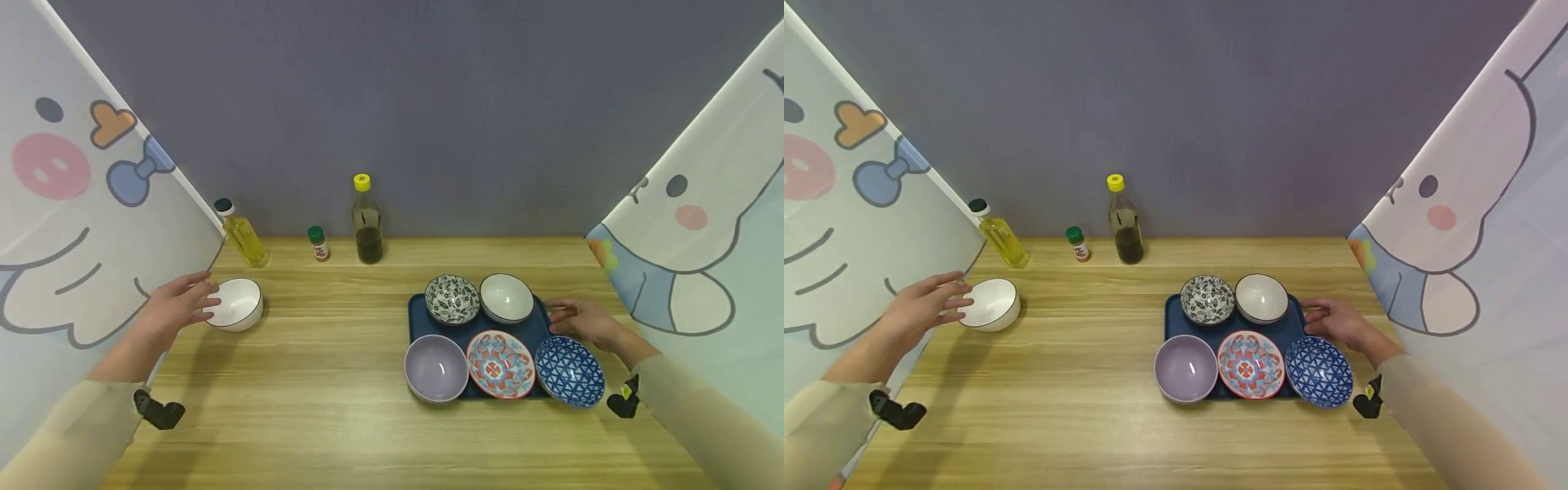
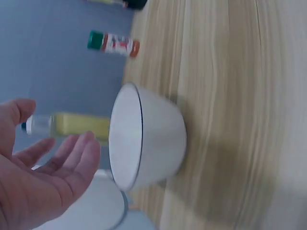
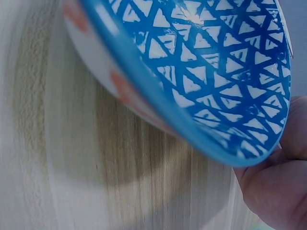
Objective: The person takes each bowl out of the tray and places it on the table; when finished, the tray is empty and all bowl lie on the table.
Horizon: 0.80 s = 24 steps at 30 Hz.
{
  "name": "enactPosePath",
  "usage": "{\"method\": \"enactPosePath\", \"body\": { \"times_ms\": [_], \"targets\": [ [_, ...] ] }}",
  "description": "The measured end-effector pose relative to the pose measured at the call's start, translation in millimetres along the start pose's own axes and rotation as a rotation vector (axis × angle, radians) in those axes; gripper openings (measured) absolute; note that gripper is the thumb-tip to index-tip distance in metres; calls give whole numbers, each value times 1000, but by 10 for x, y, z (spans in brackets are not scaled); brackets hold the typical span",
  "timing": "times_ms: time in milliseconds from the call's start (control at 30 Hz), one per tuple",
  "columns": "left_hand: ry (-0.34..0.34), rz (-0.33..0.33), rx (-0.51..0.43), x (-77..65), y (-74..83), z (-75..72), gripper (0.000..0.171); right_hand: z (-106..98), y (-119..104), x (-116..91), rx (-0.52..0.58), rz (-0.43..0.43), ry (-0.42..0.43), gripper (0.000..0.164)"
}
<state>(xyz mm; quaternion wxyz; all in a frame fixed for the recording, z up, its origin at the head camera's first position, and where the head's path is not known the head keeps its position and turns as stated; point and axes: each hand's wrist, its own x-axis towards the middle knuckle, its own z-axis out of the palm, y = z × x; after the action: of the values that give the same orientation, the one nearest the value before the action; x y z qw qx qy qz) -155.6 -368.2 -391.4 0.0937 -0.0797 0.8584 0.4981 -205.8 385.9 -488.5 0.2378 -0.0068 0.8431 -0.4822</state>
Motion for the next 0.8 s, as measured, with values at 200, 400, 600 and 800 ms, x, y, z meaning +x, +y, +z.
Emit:
{"method": "enactPosePath", "body": {
  "times_ms": [200, 400, 600, 800],
  "targets": [
    [-89, 83, -99, 102, 283, 336, 73, 9, -2, 5, -2, -4, 3, 65],
    [-176, 130, -152, 253, 591, 741, 72, -10, 2, 11, 5, -4, -6, 64],
    [-235, 137, -182, 441, 783, 1169, 68, -13, 6, 16, 5, -2, 1, 64],
    [-341, 142, -221, 560, 905, 1613, 63, 6, 11, 13, 3, -1, 11, 65]
  ]
}}
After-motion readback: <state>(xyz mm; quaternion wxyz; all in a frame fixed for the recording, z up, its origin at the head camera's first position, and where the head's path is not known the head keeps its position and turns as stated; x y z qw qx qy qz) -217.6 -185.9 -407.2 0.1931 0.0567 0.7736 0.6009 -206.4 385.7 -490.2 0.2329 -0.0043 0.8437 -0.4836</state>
